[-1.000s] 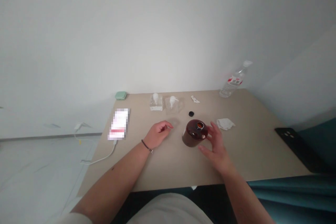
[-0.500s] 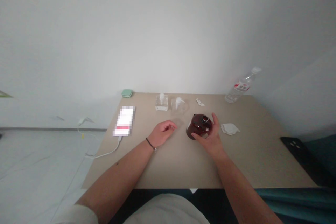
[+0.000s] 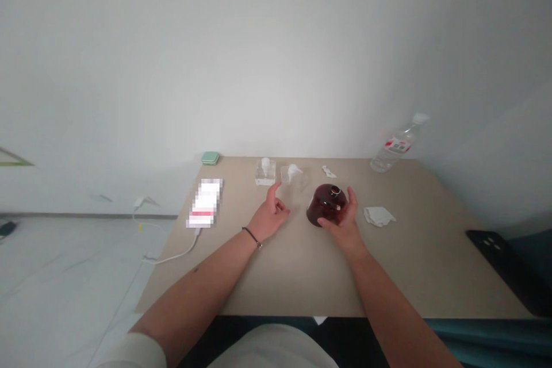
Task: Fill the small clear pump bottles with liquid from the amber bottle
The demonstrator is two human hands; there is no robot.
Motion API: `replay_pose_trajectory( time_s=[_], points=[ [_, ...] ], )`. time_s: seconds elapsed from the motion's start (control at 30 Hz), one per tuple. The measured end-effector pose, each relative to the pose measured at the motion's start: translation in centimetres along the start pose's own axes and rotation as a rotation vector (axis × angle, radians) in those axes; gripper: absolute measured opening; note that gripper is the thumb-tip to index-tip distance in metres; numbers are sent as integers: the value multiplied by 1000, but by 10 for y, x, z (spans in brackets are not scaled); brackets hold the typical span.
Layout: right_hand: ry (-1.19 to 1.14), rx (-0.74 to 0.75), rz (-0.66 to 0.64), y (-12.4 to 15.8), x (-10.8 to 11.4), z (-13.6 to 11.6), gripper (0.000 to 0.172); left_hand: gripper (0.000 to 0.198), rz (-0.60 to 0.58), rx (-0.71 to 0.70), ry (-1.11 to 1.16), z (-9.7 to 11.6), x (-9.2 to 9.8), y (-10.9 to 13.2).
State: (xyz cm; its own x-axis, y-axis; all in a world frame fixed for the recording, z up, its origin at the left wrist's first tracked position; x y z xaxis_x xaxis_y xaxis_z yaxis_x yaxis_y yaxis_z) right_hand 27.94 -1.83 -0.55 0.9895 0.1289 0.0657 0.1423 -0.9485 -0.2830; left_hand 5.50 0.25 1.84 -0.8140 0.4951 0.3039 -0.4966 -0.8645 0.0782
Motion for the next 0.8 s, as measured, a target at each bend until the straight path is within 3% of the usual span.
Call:
replay_pose_trajectory(
  time_s=[0.13, 0.23, 0.4, 0.47, 0.57, 0.8],
  points=[
    [21, 86, -48, -2, 4, -2, 112, 101, -14, 90, -136, 24, 8, -22],
    [21, 85, -36, -4, 8, -2, 111, 103, -39, 160, -265, 47, 18, -41],
    [1, 64, -29, -5, 10, -3, 103, 55, 30, 76, -625, 98, 38, -61],
    [-22, 72, -30, -4, 10, -2, 100, 45, 47, 40, -775, 110, 41, -65],
    [-45, 88, -12, -4, 10, 0, 98, 46, 46, -13, -946, 117, 41, -70],
    [-39, 54, -1, -5, 10, 2, 99, 37, -95, 0, -1093, 99, 30, -87]
  ],
)
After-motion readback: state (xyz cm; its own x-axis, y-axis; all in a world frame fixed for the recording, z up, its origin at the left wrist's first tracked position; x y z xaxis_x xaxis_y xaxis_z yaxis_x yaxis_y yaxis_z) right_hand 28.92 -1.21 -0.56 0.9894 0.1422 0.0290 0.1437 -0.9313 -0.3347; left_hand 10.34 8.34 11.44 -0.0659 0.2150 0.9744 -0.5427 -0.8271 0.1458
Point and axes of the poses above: each hand's wrist, its own y-axis away from the middle knuckle, its own x-axis out of the back of the hand, z = x × y, the point moved 7 cm from there along -y, towards the middle knuckle, and after that the axes turned 15 degrees about -z, right-handed, at the moved point
